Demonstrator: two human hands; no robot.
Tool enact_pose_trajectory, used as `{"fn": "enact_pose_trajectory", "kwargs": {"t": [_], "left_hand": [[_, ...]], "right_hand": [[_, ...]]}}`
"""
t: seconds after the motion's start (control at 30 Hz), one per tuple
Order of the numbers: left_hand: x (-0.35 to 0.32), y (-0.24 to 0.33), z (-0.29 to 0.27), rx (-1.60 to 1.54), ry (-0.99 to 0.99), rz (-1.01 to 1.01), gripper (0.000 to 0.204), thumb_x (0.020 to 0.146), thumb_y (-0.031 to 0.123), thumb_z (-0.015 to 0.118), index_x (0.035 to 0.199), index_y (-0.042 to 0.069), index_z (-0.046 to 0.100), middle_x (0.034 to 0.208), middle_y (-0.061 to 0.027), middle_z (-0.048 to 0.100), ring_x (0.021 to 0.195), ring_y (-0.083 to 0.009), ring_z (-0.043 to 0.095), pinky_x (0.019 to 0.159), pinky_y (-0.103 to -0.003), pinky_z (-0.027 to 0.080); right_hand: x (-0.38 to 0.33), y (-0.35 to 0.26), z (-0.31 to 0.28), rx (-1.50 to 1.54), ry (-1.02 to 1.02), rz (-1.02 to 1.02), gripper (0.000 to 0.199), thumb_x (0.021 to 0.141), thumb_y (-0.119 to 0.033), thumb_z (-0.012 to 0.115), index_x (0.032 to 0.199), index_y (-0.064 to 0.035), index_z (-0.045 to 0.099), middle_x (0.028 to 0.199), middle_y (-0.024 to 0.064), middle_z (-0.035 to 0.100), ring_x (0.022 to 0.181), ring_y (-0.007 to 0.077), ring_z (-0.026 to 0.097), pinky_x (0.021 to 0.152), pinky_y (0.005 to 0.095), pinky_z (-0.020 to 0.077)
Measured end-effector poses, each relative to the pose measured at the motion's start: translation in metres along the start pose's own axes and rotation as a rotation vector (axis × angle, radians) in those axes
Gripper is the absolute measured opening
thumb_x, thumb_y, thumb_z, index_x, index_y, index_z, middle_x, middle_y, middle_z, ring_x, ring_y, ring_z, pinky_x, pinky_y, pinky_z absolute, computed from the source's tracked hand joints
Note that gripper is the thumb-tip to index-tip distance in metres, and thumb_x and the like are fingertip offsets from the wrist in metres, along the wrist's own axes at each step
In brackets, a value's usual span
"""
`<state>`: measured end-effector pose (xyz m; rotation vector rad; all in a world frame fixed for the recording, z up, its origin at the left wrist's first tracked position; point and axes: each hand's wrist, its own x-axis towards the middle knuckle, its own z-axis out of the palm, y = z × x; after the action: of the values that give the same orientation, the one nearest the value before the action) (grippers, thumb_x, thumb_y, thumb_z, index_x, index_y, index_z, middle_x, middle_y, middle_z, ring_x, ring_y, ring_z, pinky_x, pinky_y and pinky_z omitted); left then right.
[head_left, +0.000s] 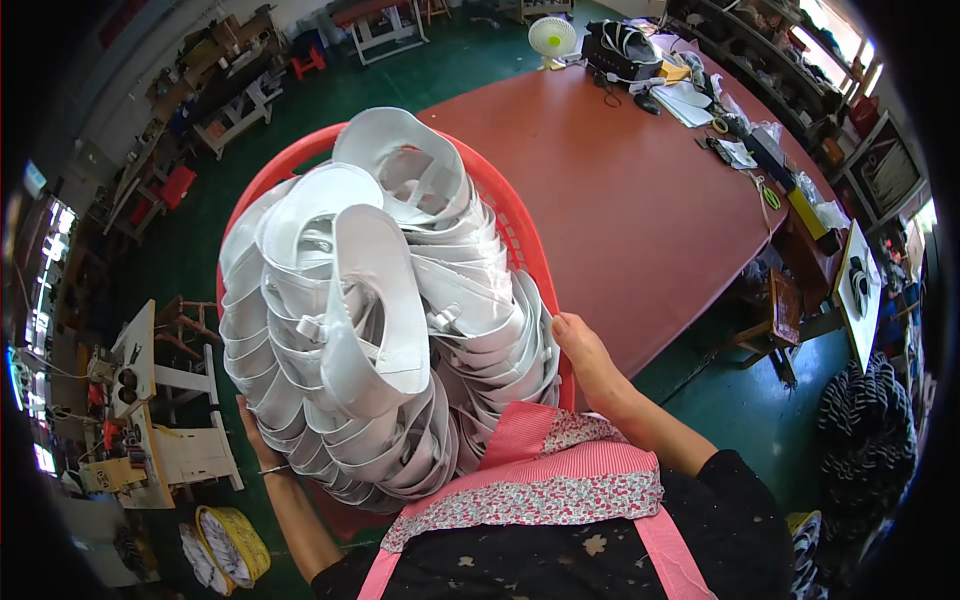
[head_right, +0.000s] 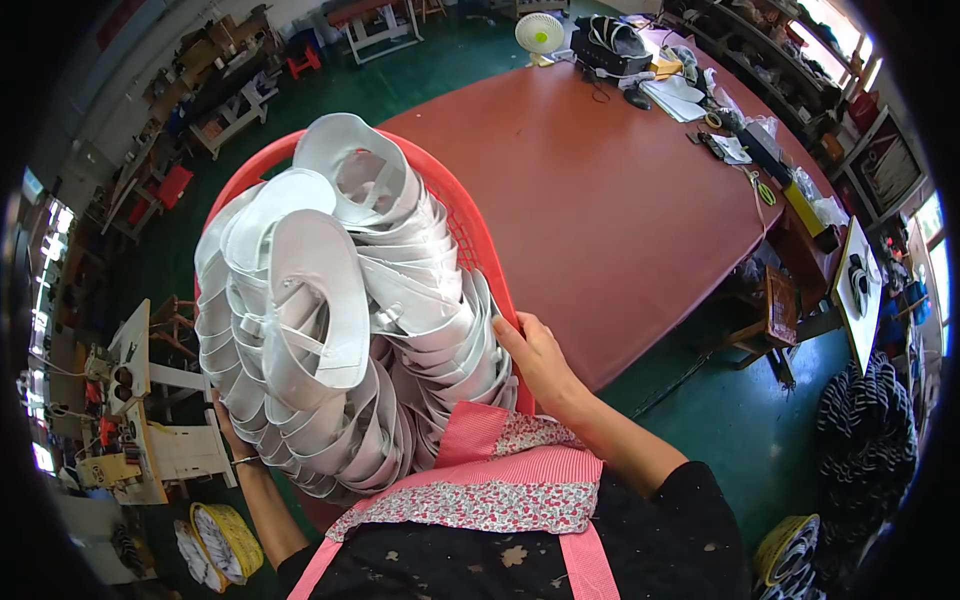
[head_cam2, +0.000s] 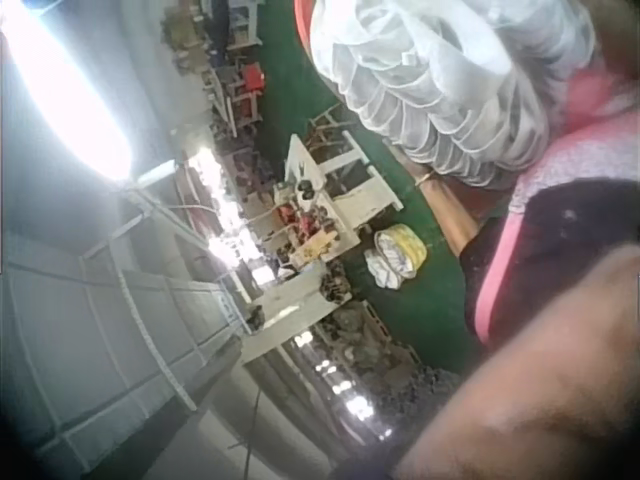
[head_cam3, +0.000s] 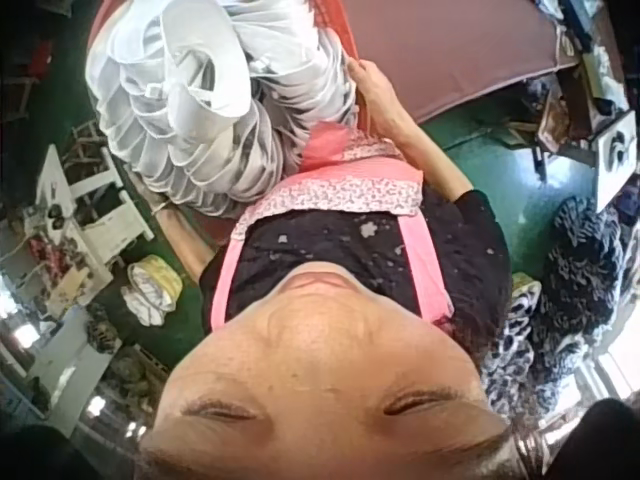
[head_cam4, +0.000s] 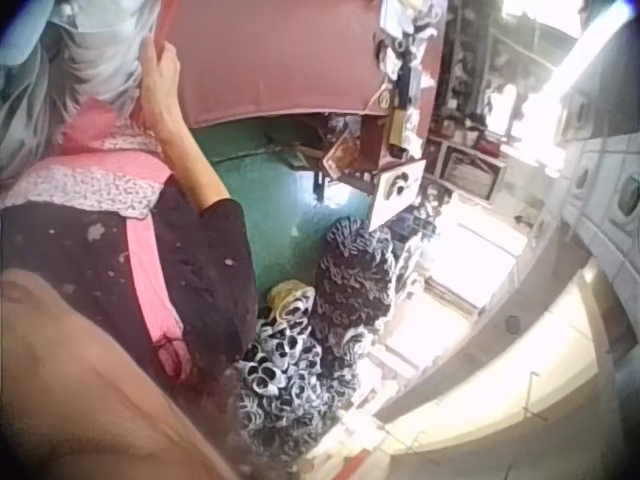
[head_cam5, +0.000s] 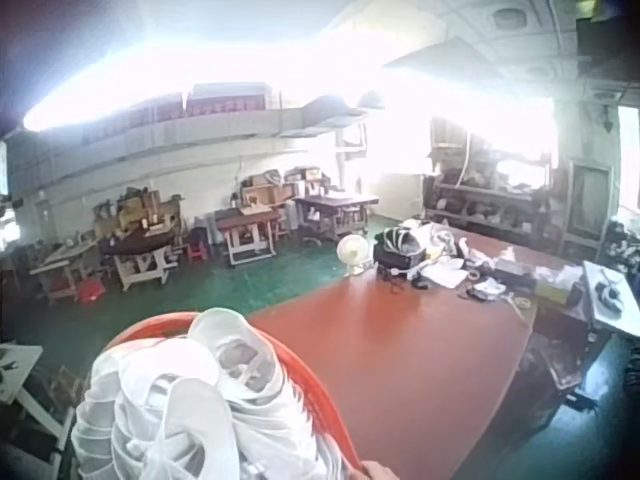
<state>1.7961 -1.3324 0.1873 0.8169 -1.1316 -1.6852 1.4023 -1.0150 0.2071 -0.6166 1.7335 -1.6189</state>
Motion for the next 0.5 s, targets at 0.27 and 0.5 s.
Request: {"fn": "enact_pose_trajectory", "kwargs": {"t": [0.27,0.5], "left_hand": [[-0.058,0.032,0.037,-0.004,0.136,0.045,0.065,0.102,0.049,0.04,0.138,-0.005,0.047,0.137,-0.0179,0.053,0.124,-0.029,0.054,0.107,-0.04,0.041],[-0.056,0.059,0.093,0.361,0.339,0.2,0.057,0.103,0.044,0.043,0.126,-0.007,0.056,0.121,-0.0154,0.063,0.109,-0.0214,0.061,0.095,-0.032,0.046]], "right_hand": [[0.064,0.0,-0.011,-0.072,-0.198,-0.003,0.075,0.095,-0.058,0.049,0.129,0.0094,0.049,0.112,0.021,0.06,0.101,0.0242,0.058,0.09,0.0337,0.0447],[0.185,0.02,0.003,-0.676,-0.224,-0.497,0.082,0.096,-0.059,0.045,0.14,0.0102,0.037,0.125,0.0251,0.058,0.121,0.0325,0.055,0.104,0.0391,0.0398]]}}
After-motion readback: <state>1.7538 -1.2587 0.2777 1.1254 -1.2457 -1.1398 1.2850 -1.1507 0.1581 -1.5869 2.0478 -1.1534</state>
